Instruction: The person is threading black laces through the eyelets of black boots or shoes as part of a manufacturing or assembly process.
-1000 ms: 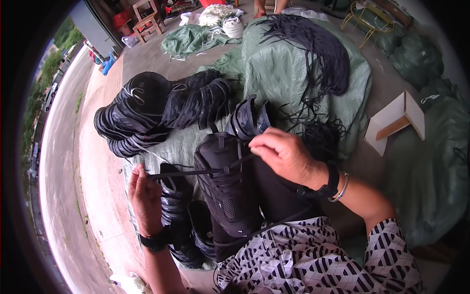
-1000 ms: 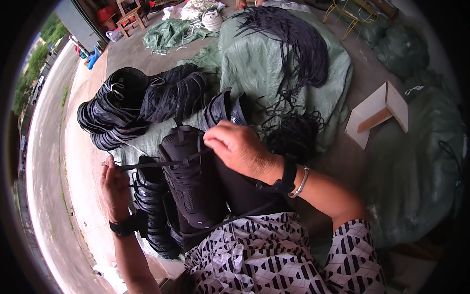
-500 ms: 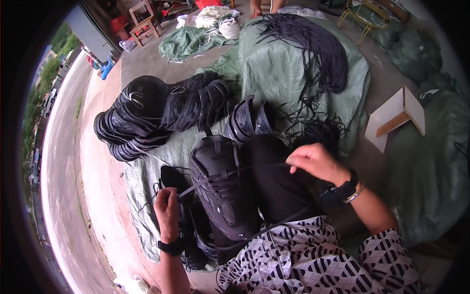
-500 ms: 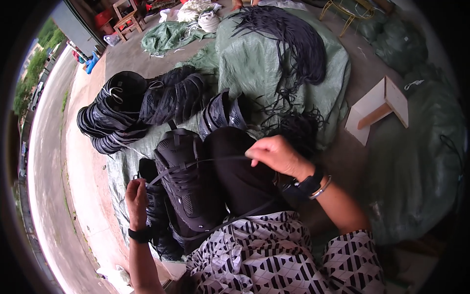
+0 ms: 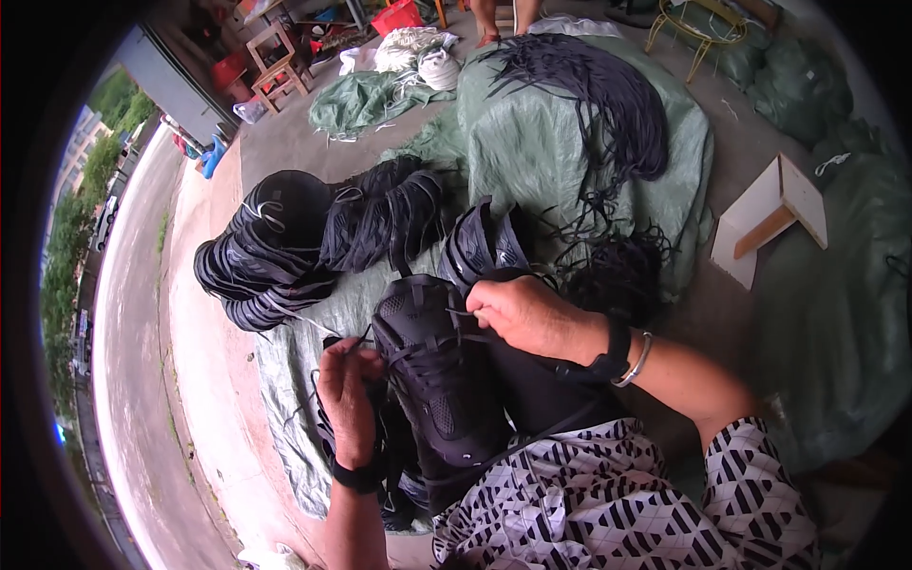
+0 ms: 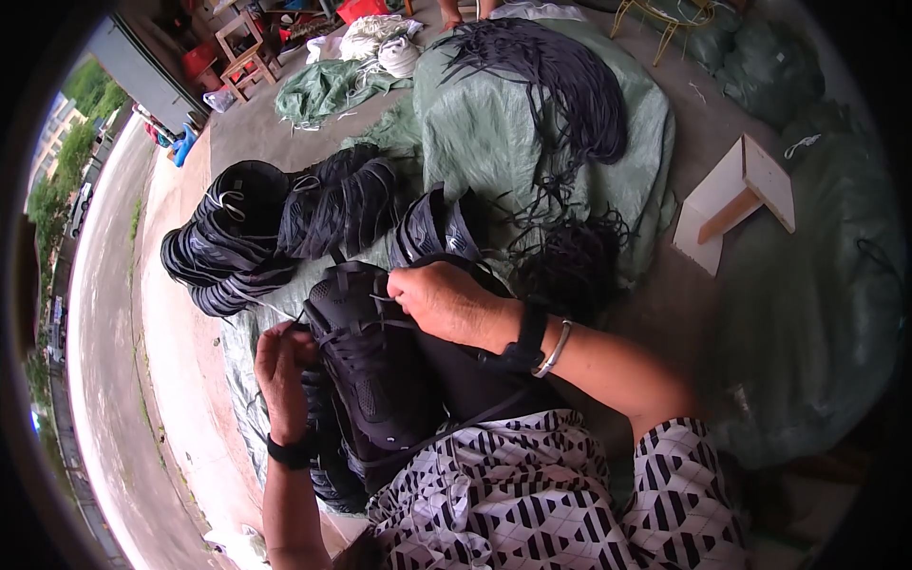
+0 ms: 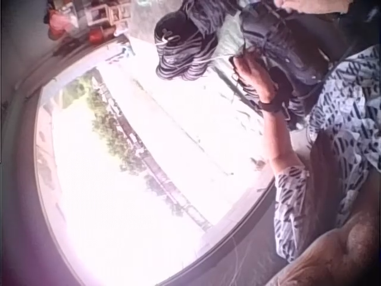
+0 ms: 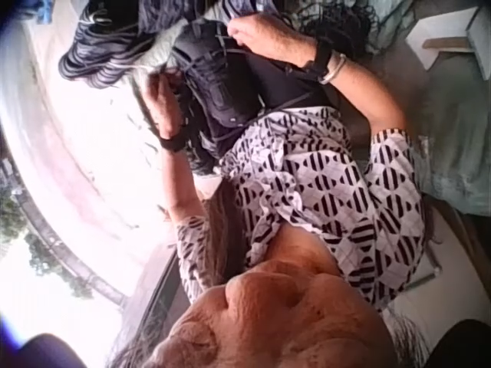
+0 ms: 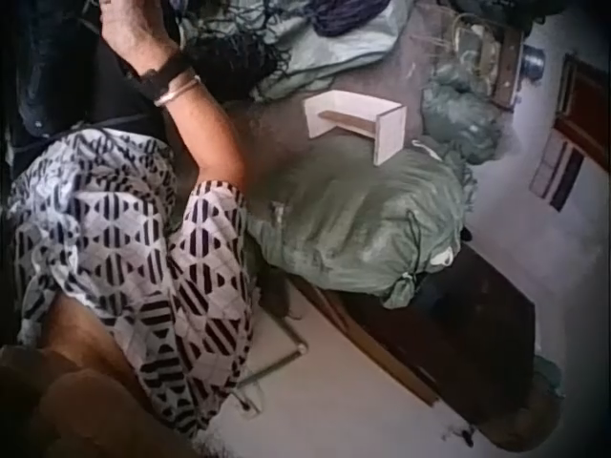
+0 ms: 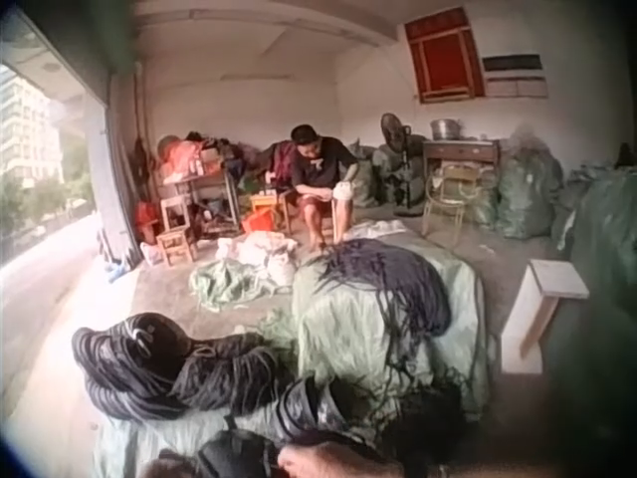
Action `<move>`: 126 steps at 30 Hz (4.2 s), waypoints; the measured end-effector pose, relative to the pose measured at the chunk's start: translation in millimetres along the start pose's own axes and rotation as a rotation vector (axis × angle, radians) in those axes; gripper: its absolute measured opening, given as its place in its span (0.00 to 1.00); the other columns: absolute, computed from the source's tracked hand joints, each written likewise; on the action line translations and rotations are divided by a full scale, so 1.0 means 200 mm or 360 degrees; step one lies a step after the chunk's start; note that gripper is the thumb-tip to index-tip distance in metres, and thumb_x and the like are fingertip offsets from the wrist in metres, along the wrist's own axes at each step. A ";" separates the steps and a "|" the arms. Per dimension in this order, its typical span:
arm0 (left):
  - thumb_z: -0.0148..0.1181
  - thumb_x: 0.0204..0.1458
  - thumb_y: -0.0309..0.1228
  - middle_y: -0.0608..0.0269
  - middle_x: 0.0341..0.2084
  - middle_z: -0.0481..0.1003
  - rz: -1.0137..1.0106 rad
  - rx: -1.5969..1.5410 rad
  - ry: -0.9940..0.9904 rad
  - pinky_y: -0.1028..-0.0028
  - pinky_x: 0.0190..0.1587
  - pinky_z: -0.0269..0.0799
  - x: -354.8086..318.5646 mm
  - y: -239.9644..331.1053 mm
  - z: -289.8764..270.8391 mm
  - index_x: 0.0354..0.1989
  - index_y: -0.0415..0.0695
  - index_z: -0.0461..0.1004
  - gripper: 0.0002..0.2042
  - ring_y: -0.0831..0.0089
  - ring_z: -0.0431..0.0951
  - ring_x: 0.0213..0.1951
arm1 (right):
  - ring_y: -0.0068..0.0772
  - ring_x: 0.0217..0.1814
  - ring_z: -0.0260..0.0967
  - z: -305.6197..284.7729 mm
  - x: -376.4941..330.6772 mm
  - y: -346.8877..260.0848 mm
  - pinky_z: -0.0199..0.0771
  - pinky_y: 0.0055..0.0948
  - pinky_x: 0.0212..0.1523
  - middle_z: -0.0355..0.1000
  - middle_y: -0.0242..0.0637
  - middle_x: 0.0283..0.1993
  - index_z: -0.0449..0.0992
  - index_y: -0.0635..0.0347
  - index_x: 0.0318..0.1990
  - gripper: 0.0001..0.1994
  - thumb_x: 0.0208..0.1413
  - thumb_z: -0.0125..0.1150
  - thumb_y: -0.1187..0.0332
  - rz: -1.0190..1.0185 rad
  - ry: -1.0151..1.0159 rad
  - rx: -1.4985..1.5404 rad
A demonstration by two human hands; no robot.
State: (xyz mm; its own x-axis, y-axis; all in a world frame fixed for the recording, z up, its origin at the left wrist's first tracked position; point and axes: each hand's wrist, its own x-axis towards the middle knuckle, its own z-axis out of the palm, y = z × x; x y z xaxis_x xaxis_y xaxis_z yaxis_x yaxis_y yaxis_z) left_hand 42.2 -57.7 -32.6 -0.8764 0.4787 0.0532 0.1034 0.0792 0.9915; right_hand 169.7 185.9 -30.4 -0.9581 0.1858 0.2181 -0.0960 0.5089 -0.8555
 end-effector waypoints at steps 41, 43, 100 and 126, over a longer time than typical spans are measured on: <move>0.58 0.52 0.29 0.73 0.19 0.67 -0.0244 0.0173 -0.0139 0.82 0.28 0.60 0.00 0.05 0.06 0.24 0.38 0.69 0.09 0.86 0.63 0.25 | 0.45 0.34 0.70 -0.01 0.07 -0.01 0.70 0.37 0.36 0.68 0.40 0.29 0.72 0.62 0.28 0.02 0.50 0.55 0.74 -0.0285 -0.0440 -0.0455; 0.59 0.51 0.28 0.71 0.18 0.68 -0.0232 0.0244 -0.0119 0.82 0.28 0.60 0.01 0.08 0.07 0.24 0.38 0.70 0.08 0.86 0.64 0.24 | 0.44 0.33 0.70 -0.01 0.07 -0.01 0.71 0.36 0.36 0.67 0.40 0.30 0.72 0.61 0.28 0.02 0.49 0.56 0.74 -0.0309 -0.0468 -0.0576; 0.48 0.60 0.34 0.70 0.35 0.74 -0.0567 -0.0406 -0.0602 0.85 0.33 0.65 0.40 0.06 0.13 0.49 0.44 0.71 0.12 0.85 0.68 0.36 | 0.45 0.32 0.70 0.10 0.36 -0.02 0.68 0.40 0.32 0.69 0.37 0.30 0.68 0.58 0.30 0.07 0.52 0.58 0.66 -0.0094 -0.0480 -0.0275; 0.48 0.61 0.38 0.78 0.16 0.62 -0.0675 -0.0655 -0.0342 0.85 0.19 0.49 0.37 0.04 0.10 0.34 0.44 0.73 0.11 0.88 0.55 0.16 | 0.29 0.40 0.63 -0.66 0.48 -0.34 0.62 0.33 0.46 0.65 0.45 0.54 0.68 0.58 0.34 0.08 0.61 0.46 0.65 -0.0190 0.0593 0.1759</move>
State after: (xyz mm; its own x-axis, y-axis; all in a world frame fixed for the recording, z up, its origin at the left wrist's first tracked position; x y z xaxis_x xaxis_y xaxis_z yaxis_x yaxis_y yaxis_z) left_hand -12.0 -3.8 -22.8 -0.6830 0.6479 -0.3373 -0.4595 -0.0222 0.8879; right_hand 120.3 279.5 111.1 -0.8065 0.5142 0.2918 -0.5379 -0.4332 -0.7232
